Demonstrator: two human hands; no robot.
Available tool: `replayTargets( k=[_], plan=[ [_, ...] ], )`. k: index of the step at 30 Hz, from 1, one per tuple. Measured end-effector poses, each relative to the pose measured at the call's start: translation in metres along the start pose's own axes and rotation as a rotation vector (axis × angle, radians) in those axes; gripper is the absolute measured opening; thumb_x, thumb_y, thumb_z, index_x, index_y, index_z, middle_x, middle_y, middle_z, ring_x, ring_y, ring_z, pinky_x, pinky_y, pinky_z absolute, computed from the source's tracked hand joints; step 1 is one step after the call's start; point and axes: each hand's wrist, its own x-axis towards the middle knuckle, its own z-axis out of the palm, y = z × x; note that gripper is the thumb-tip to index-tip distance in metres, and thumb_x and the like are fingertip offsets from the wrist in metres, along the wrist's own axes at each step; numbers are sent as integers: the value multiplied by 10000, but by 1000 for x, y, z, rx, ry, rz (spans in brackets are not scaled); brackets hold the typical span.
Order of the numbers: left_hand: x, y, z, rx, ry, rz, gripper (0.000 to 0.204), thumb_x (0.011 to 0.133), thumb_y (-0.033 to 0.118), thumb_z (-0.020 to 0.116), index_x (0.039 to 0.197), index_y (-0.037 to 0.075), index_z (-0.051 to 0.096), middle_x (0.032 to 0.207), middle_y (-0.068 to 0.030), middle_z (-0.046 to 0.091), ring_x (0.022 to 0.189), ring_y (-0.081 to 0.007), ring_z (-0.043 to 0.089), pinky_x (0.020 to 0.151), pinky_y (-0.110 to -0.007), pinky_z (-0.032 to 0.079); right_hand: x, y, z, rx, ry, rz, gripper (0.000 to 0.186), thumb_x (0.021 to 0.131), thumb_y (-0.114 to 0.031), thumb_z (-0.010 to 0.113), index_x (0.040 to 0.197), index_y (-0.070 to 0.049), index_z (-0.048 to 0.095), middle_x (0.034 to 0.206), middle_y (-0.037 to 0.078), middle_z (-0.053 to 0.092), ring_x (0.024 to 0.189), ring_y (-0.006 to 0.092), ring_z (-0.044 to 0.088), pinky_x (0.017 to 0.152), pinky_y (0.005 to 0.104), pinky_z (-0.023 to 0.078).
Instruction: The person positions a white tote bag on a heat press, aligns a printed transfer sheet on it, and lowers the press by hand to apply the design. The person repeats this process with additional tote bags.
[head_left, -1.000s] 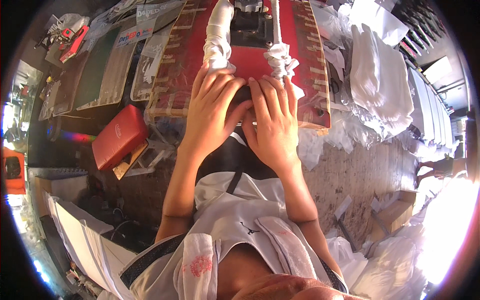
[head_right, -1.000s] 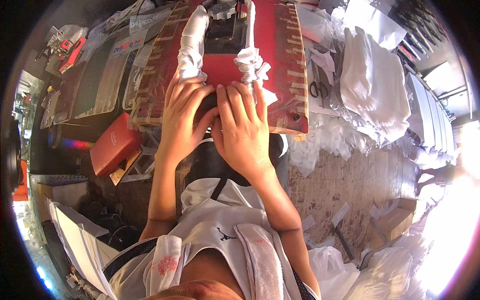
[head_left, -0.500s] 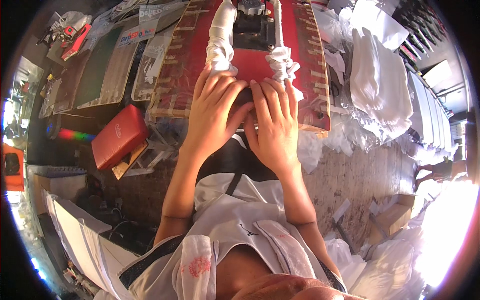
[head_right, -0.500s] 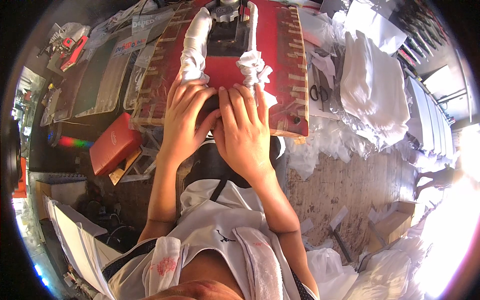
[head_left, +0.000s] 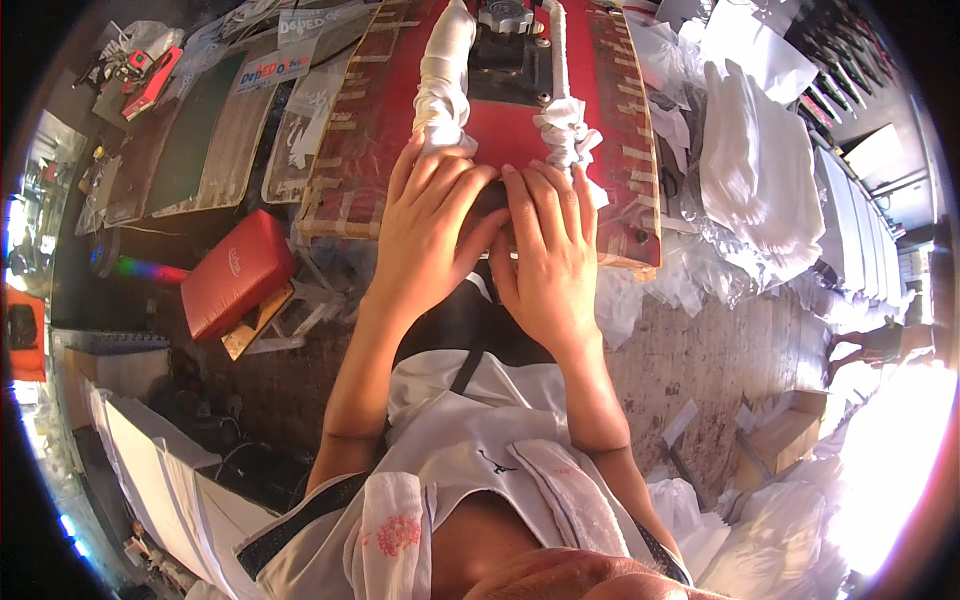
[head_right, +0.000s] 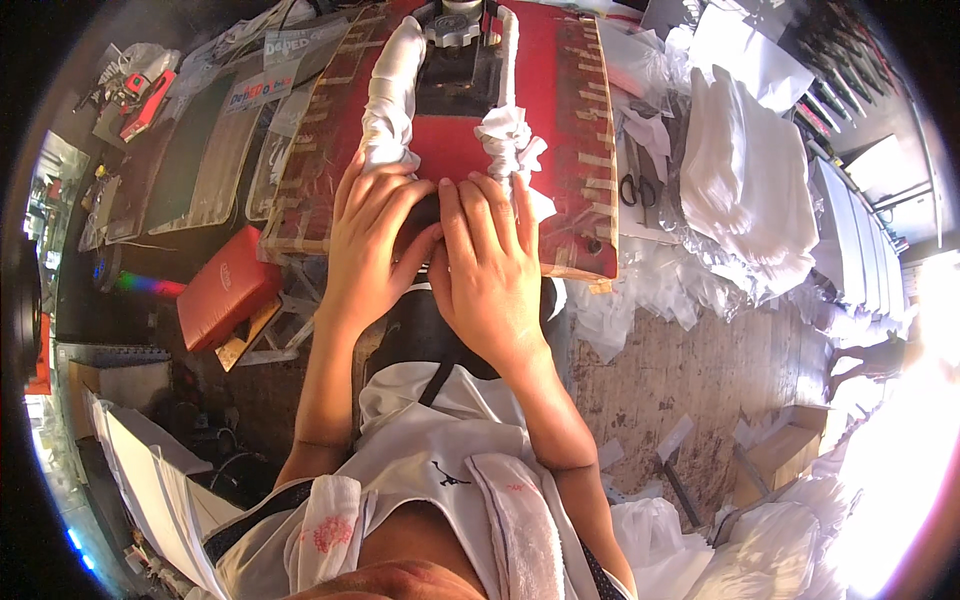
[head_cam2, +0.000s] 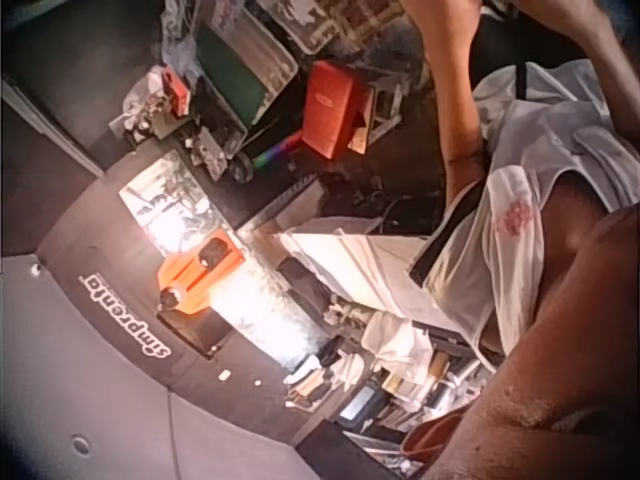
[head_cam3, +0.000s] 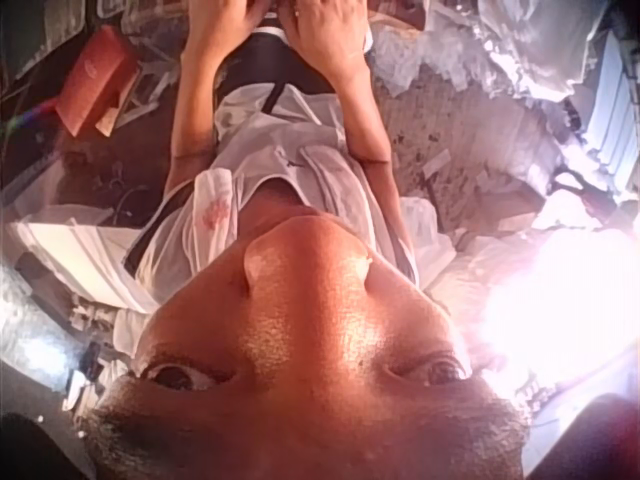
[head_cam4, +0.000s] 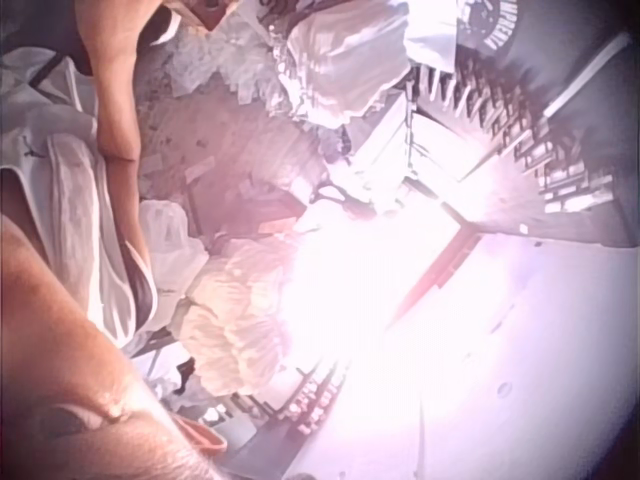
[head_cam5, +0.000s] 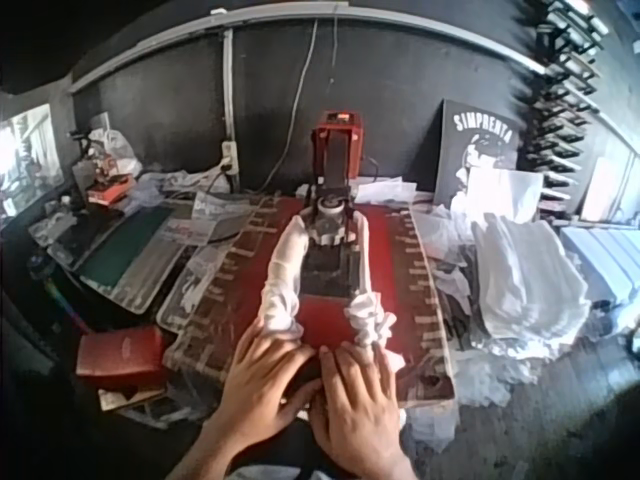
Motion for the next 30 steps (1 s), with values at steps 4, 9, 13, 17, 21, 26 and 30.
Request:
replayTargets(
  k=[4,9,13,17,21,26,30],
  plan=[
    [1,1,0,5,-4,0,429,869,172,771,1245,19,631,1195,-143,637,1251,-344,571,1218,-597,324,2,-2,-1,7,1,-3,639,878,-134,670,1481,16,521,1396,183,554,1405,357,483,1257,587,290],
    [5,6,-18,6,-132,-6,494,868,210,793,1290,15,624,1285,-139,607,1321,-331,533,1249,-574,303,9,4,-26,-19,-143,-68,750,838,-181,784,1507,14,506,1411,155,562,1392,312,508,1248,544,314],
    [11,2,-40,61,-255,78,622,807,319,848,1301,12,628,1300,-124,595,1361,-304,508,1270,-539,286,29,17,-51,-147,-293,-245,556,814,-218,803,1292,4,627,1217,107,641,1248,264,584,1186,481,361],
    [23,-5,-46,232,-375,210,694,725,393,882,1258,9,657,1226,-106,618,1327,-274,532,1285,-516,264,58,32,-57,-247,-412,-461,451,782,-245,830,1151,-38,674,1088,77,696,1156,243,634,1138,454,390],
    [39,-16,-40,180,-421,301,574,691,388,899,1082,24,689,1114,-84,661,1212,-268,588,1191,-439,362,77,43,-47,-202,-478,-549,390,751,-288,866,1006,-30,725,873,91,717,989,266,700,1008,427,460],
    [49,-28,-35,104,-520,292,624,593,398,915,1010,-4,684,1049,-123,669,1133,-320,600,1089,-430,416,86,43,-42,-134,-612,-501,494,689,-338,920,988,0,719,832,149,704,915,352,694,881,451,517],
    [56,-26,-31,205,-645,267,571,596,473,898,866,-3,739,960,-121,704,1106,-318,620,1054,-422,421,98,39,-41,-190,-803,-416,492,654,-366,943,888,17,743,830,180,723,943,387,697,882,449,534]
  ],
)
